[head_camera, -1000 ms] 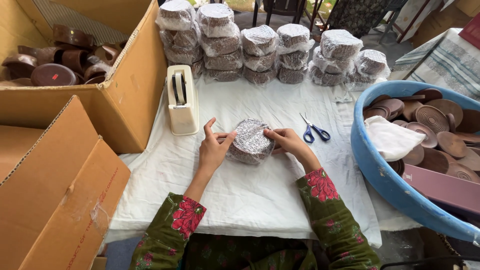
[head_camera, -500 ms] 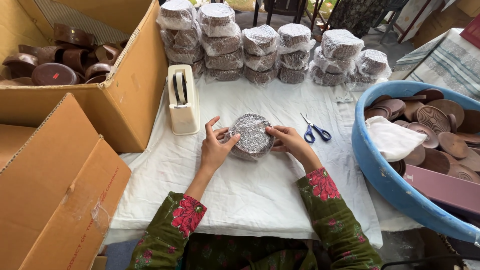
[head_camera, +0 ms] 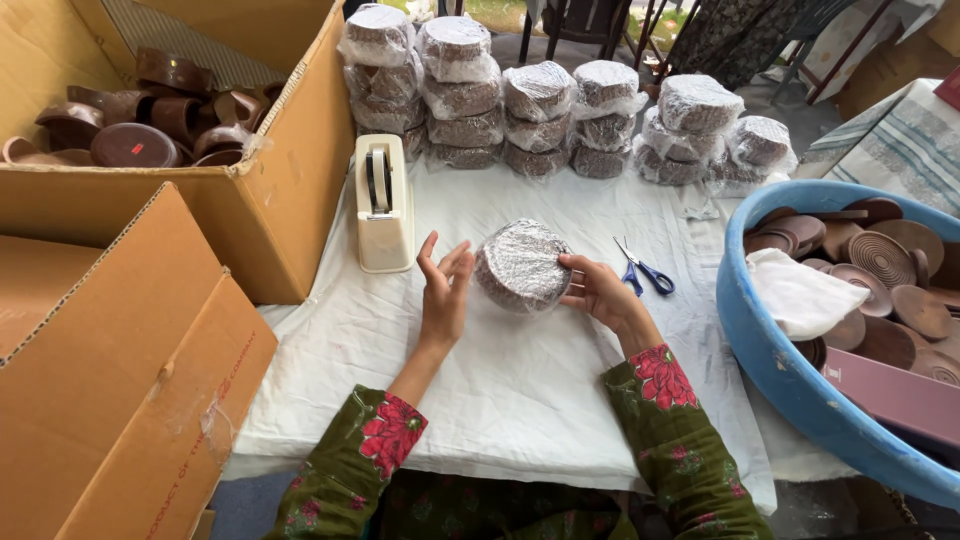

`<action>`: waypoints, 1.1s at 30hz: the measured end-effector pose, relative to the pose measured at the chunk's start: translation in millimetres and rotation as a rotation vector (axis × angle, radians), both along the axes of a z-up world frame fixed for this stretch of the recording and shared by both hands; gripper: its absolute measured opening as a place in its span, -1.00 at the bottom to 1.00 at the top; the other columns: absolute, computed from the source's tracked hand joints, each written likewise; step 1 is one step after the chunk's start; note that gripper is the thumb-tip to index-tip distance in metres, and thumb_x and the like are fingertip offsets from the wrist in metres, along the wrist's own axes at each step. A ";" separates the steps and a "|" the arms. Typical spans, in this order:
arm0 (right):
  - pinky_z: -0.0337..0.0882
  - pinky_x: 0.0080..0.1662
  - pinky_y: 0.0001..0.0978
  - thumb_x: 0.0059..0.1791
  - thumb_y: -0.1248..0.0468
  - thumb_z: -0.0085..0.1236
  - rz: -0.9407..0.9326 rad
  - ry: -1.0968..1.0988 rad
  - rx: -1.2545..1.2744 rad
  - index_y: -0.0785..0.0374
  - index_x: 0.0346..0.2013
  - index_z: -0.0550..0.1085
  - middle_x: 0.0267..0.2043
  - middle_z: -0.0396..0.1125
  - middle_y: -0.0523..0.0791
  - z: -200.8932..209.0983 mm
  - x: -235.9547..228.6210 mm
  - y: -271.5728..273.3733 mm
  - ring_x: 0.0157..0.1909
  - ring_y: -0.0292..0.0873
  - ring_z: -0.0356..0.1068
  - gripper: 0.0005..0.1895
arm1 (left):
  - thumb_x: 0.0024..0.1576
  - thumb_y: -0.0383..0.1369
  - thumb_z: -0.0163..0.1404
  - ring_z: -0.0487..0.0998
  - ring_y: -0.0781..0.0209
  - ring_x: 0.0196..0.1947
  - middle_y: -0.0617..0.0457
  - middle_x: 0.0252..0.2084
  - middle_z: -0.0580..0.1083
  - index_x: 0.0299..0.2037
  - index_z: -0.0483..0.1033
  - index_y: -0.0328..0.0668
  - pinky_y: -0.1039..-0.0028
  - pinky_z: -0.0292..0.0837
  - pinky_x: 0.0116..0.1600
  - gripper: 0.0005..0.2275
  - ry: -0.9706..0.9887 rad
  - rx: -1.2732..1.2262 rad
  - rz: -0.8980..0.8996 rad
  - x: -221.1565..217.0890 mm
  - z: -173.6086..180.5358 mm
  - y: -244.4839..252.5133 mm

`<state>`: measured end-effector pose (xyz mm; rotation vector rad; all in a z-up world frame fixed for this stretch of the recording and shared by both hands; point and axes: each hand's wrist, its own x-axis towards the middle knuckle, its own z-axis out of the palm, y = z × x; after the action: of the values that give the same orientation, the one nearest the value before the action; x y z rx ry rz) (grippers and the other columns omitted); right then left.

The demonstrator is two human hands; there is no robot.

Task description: The person wraps a stack of brown circular items in plastic wrap and secures it with tape, then places it with other wrapped stacks. They then pick up a brown pot, wipe it with a white cloth, and place it on the table. Finally, they pick up a brown lid, wipe it with the cloth, and place it on the table.

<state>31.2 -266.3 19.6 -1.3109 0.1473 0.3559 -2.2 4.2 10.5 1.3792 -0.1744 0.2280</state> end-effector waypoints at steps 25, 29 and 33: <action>0.63 -0.09 -0.30 -0.16 -0.06 0.36 -0.574 -0.075 0.260 0.28 0.03 0.43 -0.03 0.46 0.00 106.9 288.3 -3.7 -0.04 -0.06 0.55 -0.36 | 0.14 -0.13 0.15 0.31 -0.21 0.27 -0.30 0.41 0.16 0.39 0.13 -0.27 0.09 0.24 0.22 -0.32 -0.677 0.904 -0.295 -59.1 -13.0 -38.0; 0.62 -0.14 -0.23 -0.19 0.01 0.40 -0.637 -0.073 0.271 0.31 -0.02 0.43 -0.08 0.48 0.05 118.1 320.8 18.0 -0.12 0.00 0.55 -0.39 | 0.23 -0.13 0.11 0.37 -0.19 0.19 -0.31 0.41 0.16 0.43 0.13 -0.23 0.06 0.28 0.25 -0.36 -0.664 0.880 -0.385 -52.0 -48.1 -46.0; 0.63 -0.17 -0.21 -0.20 0.05 0.41 -0.675 -0.071 0.242 0.32 -0.07 0.45 -0.14 0.50 0.06 124.3 337.0 39.5 -0.18 0.01 0.55 -0.44 | 0.43 -0.36 -0.11 0.42 0.02 0.15 -0.24 0.40 0.19 0.48 0.13 -0.08 0.11 0.31 0.34 -0.58 -0.631 0.967 -0.375 -50.6 -97.7 -66.6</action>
<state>368.3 -226.8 143.9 -0.9639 0.4571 -0.2424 -52.8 -62.3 -87.2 2.1466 -1.1784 0.2708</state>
